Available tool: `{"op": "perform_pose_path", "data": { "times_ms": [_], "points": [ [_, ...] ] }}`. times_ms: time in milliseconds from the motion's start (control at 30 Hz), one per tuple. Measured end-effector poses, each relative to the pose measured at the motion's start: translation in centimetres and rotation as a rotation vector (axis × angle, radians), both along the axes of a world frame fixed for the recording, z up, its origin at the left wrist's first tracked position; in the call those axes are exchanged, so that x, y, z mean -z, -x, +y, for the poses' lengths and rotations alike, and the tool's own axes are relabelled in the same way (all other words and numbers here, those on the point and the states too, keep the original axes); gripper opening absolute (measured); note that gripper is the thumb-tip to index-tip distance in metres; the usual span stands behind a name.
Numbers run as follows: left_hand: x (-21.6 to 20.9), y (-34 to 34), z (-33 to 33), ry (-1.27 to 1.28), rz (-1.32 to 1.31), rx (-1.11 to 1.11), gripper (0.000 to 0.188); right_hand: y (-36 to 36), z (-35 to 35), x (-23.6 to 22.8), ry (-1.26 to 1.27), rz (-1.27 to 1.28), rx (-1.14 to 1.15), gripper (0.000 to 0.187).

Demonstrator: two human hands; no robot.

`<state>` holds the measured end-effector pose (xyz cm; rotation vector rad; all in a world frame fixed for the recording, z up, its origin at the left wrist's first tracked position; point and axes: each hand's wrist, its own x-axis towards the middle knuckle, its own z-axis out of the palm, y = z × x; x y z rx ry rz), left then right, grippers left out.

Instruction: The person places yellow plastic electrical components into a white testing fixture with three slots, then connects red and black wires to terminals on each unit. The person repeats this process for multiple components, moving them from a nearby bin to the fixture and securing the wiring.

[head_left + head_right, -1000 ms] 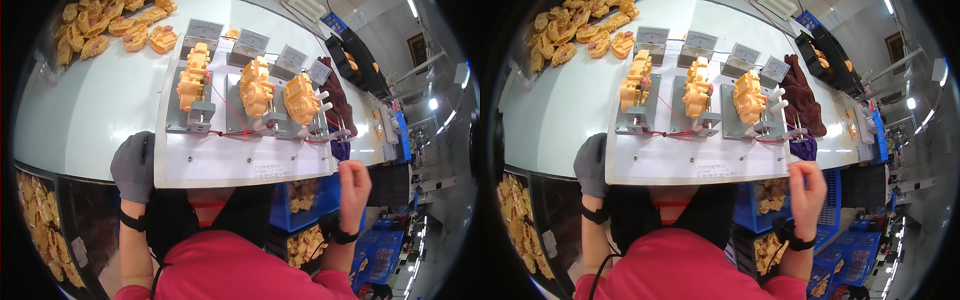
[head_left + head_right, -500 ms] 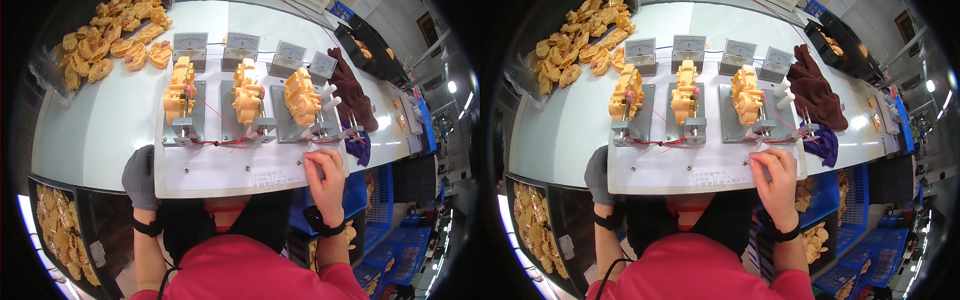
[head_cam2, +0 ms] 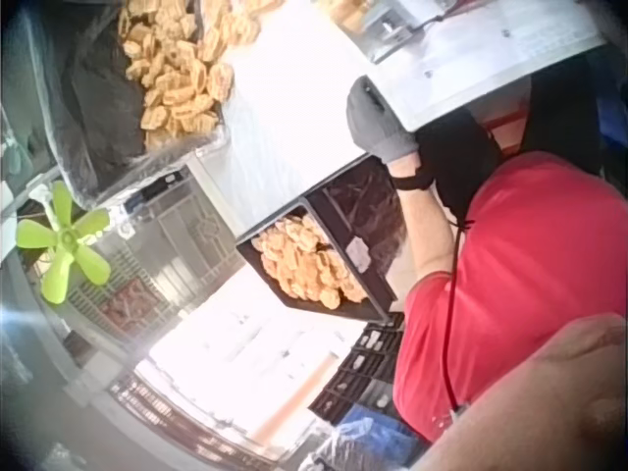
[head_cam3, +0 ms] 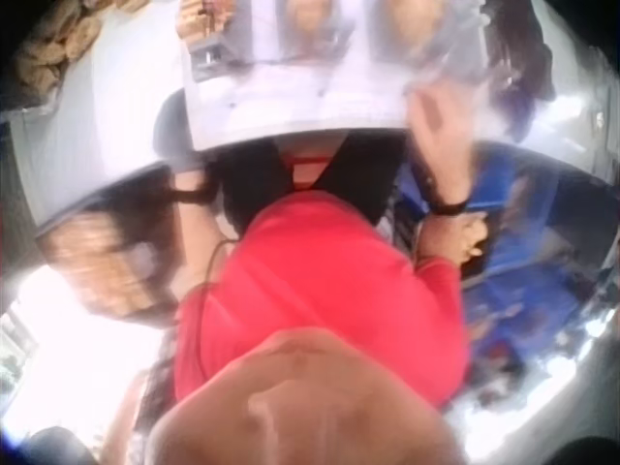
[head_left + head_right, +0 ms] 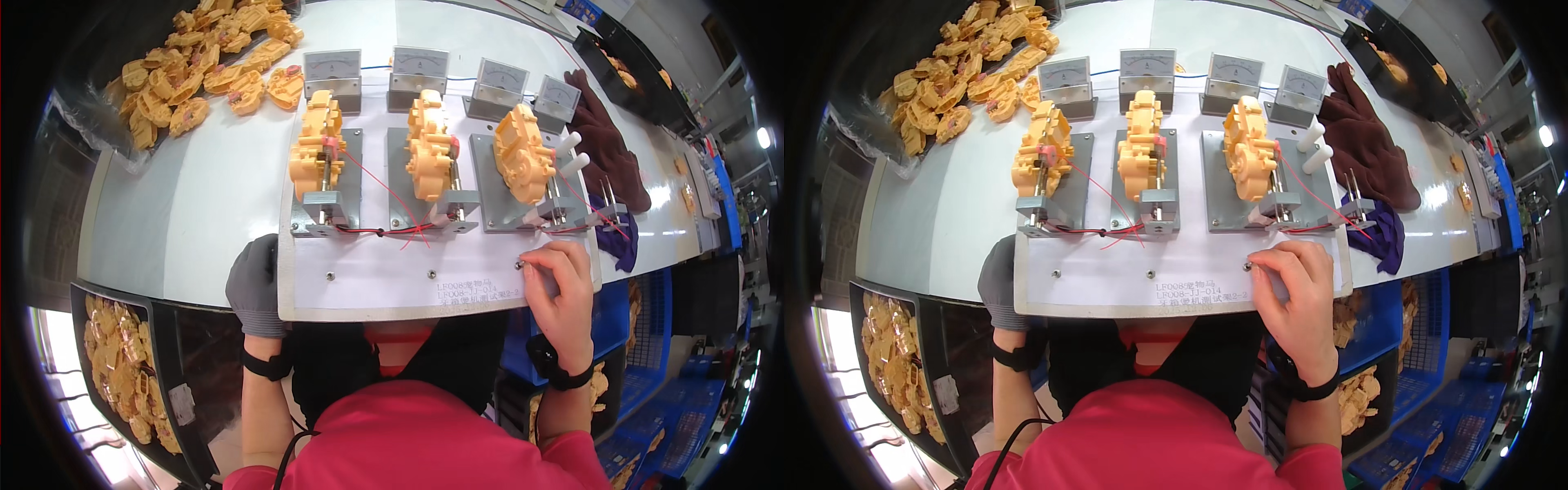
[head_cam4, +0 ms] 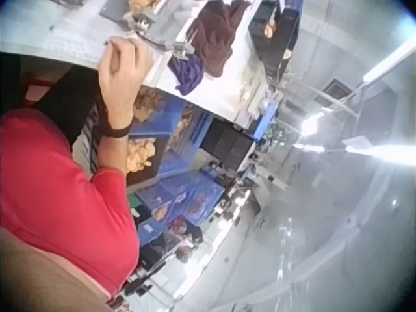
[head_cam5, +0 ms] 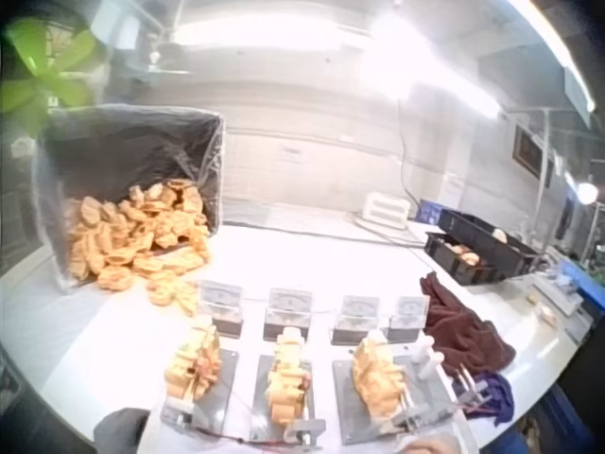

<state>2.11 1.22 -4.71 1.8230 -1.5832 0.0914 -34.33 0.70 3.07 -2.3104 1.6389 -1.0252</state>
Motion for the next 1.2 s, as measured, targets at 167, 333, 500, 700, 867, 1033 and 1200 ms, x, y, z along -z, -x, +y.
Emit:
{"op": "perform_pose_path", "data": {
  "times_ms": [167,333,500,700,867,1033,1200],
  "points": [
    [-0.4,0.2,0.0,-0.012,0.019,-0.002,0.018,-0.2,-0.2,-0.2,-0.034,-0.021,-0.018,0.014],
    [-0.1,0.1,0.0,0.014,0.055,0.025,0.020,-0.3,-0.8,0.8,0.031,-0.033,0.015,0.012],
    [-0.4,0.3,0.2,-0.025,0.050,0.011,0.021,-0.6,-0.9,1.2,0.124,0.011,0.019,0.012],
    [-0.1,0.1,0.2,-0.039,0.028,0.004,0.024,-0.5,-1.0,1.0,0.097,0.012,-0.006,0.012],
    [0.3,-0.3,0.2,-0.078,0.066,0.020,0.026,-0.5,-1.0,1.1,0.100,0.011,-0.010,0.012],
    [0.3,-0.4,0.1,-0.069,0.035,0.031,0.026,-0.5,-1.0,1.2,0.097,0.011,-0.007,0.012],
    [0.3,-0.4,0.1,-0.081,0.032,0.031,0.024,-0.5,-1.0,1.3,0.102,0.006,-0.002,0.011]
  ]
}}
